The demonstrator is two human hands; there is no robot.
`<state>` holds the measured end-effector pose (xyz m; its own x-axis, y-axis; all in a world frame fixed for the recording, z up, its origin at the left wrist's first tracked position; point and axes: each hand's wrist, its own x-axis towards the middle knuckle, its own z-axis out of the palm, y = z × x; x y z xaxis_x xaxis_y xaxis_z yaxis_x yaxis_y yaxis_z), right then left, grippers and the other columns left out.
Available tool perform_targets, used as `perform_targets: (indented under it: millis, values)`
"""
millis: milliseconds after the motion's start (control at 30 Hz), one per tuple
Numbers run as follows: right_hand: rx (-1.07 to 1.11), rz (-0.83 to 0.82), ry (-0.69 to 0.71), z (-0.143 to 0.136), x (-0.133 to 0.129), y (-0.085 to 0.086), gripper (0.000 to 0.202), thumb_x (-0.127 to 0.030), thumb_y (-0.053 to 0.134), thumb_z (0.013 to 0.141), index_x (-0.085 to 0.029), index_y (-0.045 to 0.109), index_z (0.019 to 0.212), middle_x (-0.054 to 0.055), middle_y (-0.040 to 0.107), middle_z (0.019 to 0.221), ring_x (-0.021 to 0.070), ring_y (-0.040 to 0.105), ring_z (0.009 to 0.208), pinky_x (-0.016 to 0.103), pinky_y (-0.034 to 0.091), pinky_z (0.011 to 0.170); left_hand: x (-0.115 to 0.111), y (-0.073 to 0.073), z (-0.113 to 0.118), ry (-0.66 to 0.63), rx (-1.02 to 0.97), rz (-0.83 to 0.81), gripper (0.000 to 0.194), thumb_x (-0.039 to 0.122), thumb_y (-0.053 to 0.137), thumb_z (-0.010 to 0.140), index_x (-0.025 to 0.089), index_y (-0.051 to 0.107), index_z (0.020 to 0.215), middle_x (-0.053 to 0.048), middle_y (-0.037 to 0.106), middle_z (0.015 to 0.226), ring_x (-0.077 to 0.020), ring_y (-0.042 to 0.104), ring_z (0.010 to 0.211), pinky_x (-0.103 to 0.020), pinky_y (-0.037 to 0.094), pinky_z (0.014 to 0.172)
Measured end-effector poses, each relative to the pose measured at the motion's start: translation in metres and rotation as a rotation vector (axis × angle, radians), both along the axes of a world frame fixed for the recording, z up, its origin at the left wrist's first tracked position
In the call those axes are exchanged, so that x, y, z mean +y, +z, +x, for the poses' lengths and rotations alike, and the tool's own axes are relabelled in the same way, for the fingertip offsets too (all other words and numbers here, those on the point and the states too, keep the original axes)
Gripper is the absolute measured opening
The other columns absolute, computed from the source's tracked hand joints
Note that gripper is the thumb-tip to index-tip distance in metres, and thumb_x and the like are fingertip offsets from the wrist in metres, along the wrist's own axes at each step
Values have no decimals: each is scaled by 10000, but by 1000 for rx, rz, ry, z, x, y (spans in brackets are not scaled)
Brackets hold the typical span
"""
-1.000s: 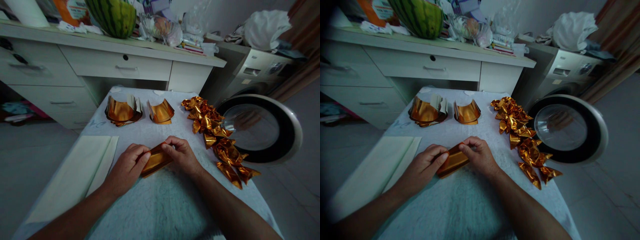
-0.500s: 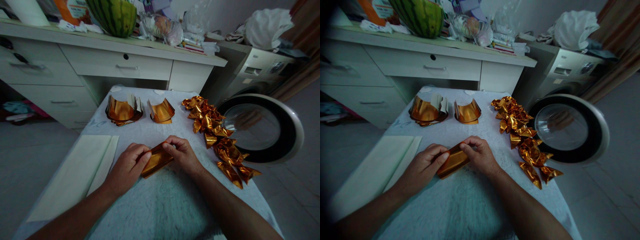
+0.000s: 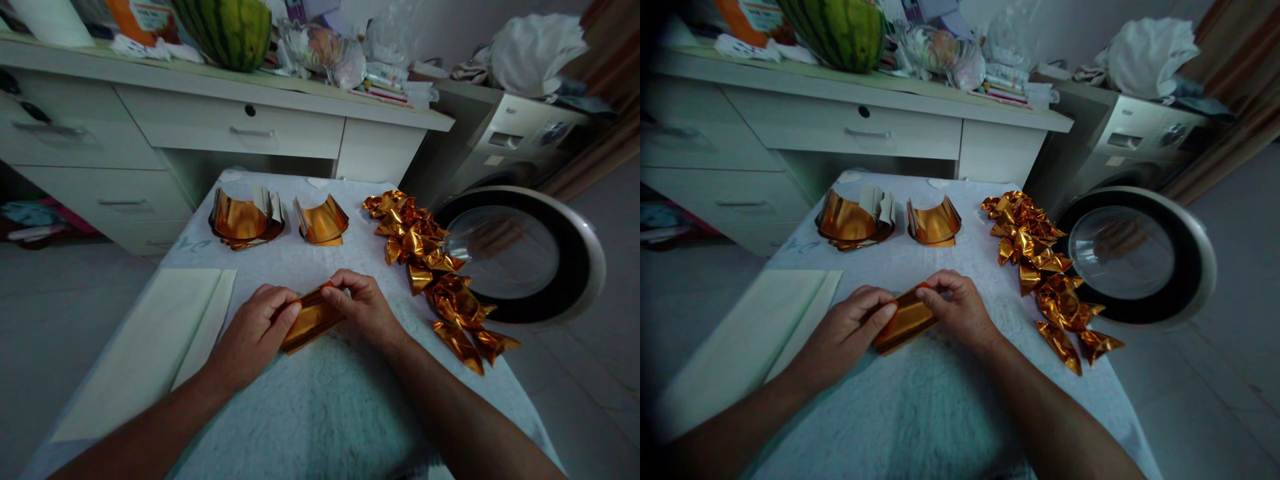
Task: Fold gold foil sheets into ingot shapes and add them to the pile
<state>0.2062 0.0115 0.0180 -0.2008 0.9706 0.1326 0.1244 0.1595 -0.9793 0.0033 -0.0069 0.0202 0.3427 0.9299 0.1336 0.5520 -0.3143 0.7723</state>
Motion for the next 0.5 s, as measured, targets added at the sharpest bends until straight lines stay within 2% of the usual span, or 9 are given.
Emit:
perform_targets:
  millis: [233, 500]
  values:
    - [65, -89, 18, 0, -3, 1, 264, -459, 653, 838, -207, 656, 759, -5, 579, 699, 124, 504, 641, 238, 397, 582, 1, -1, 0, -15, 8, 34, 258, 324, 425, 963, 220, 596, 800, -8, 597, 788, -198, 560, 811, -322, 436, 740]
    - [66, -68, 16, 0, -2, 1, 236, -437, 663, 834, -204, 636, 806, -15, 552, 695, 118, 473, 639, 237, 382, 598, 0, 0, -1, -25, 7, 44, 244, 306, 433, 963, 214, 595, 804, -6, 585, 786, -194, 553, 808, -321, 429, 738]
